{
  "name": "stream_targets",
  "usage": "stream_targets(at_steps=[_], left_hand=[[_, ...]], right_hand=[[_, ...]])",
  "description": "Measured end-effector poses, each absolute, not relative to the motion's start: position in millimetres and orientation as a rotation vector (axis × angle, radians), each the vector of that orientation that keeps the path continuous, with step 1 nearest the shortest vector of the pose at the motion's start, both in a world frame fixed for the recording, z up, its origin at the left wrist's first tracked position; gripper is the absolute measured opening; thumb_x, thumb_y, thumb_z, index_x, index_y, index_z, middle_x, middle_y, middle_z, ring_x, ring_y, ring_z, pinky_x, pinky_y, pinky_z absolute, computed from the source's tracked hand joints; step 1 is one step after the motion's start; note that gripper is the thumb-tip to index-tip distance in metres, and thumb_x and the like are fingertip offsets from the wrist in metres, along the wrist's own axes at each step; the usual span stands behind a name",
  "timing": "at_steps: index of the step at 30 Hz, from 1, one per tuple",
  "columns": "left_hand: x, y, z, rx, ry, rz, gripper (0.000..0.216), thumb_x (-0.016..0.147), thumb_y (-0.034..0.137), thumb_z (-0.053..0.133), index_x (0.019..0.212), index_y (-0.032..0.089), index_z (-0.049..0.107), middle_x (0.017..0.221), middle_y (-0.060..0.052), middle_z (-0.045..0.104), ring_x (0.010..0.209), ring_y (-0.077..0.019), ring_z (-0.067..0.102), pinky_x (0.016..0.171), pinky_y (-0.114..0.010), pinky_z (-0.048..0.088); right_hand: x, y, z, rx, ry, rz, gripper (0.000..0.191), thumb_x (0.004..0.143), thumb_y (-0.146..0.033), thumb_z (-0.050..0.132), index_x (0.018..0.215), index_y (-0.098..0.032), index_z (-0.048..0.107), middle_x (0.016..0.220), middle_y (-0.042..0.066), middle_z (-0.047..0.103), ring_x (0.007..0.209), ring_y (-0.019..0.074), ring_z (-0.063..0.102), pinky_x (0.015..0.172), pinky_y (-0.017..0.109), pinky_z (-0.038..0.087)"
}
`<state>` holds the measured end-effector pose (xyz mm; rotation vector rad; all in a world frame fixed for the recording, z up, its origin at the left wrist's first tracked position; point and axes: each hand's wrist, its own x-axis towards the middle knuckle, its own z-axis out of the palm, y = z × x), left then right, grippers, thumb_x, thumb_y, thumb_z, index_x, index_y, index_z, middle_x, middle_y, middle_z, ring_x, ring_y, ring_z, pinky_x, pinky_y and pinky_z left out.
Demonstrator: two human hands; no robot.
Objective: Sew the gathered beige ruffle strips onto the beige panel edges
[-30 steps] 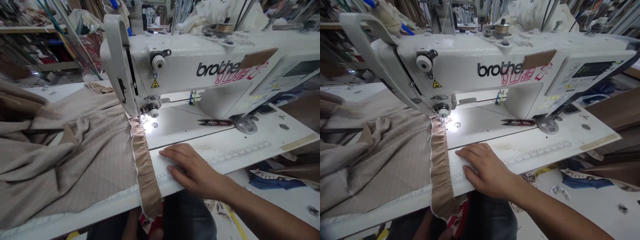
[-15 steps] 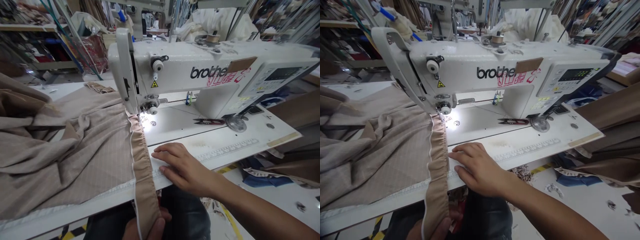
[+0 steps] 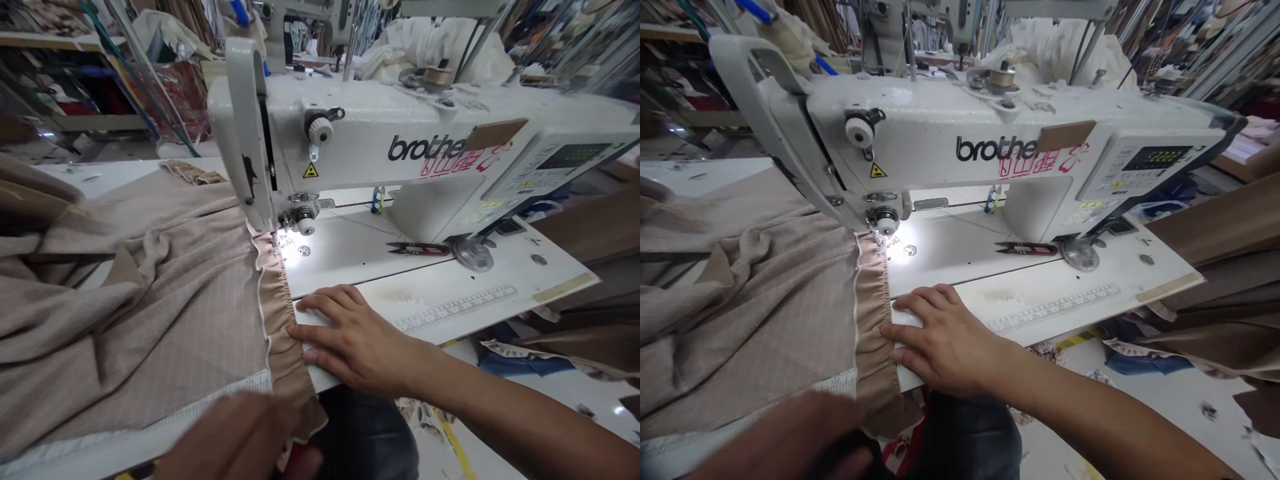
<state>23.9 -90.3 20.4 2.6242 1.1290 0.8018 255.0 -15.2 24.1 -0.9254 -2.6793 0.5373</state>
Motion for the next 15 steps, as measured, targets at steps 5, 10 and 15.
stream_targets(at_steps=[5, 10, 15], left_hand=[[14.6, -2.5, 35.1, 2.911, 1.341, 0.639, 0.047, 0.106, 0.04, 0.045, 0.141, 0.01, 0.055, 0.134, -0.021, 0.068, 0.124, -0.0368, 0.063, 0.108, -0.06, 0.044], [-3.0, 22.3, 2.5, 2.997, 1.337, 0.463, 0.046, 0.108, 0.038, 0.04, 0.141, 0.01, 0.056, 0.142, -0.022, 0.063, 0.134, -0.0368, 0.057, 0.116, -0.063, 0.032], [-3.9, 18.3, 1.6, 3.066, 1.31, 0.468, 0.049, 0.108, 0.039, 0.04, 0.136, 0.004, 0.061, 0.141, -0.025, 0.064, 0.134, -0.0408, 0.057, 0.116, -0.065, 0.029]], right_hand=[[253.2, -15.5, 27.9, -0.939, -2.686, 0.563, 0.037, 0.109, -0.041, 0.046, 0.138, -0.024, 0.065, 0.148, 0.011, 0.056, 0.14, 0.028, 0.044, 0.116, 0.052, 0.034], [252.6, -15.5, 26.1, -0.94, -2.68, 0.595, 0.037, 0.109, -0.039, 0.046, 0.14, -0.025, 0.062, 0.15, 0.01, 0.056, 0.142, 0.0285, 0.043, 0.116, 0.053, 0.034], [252.3, -13.1, 25.4, -0.925, -2.684, 0.589, 0.036, 0.109, -0.039, 0.046, 0.137, -0.024, 0.063, 0.148, 0.009, 0.058, 0.142, 0.0279, 0.043, 0.116, 0.051, 0.035]])
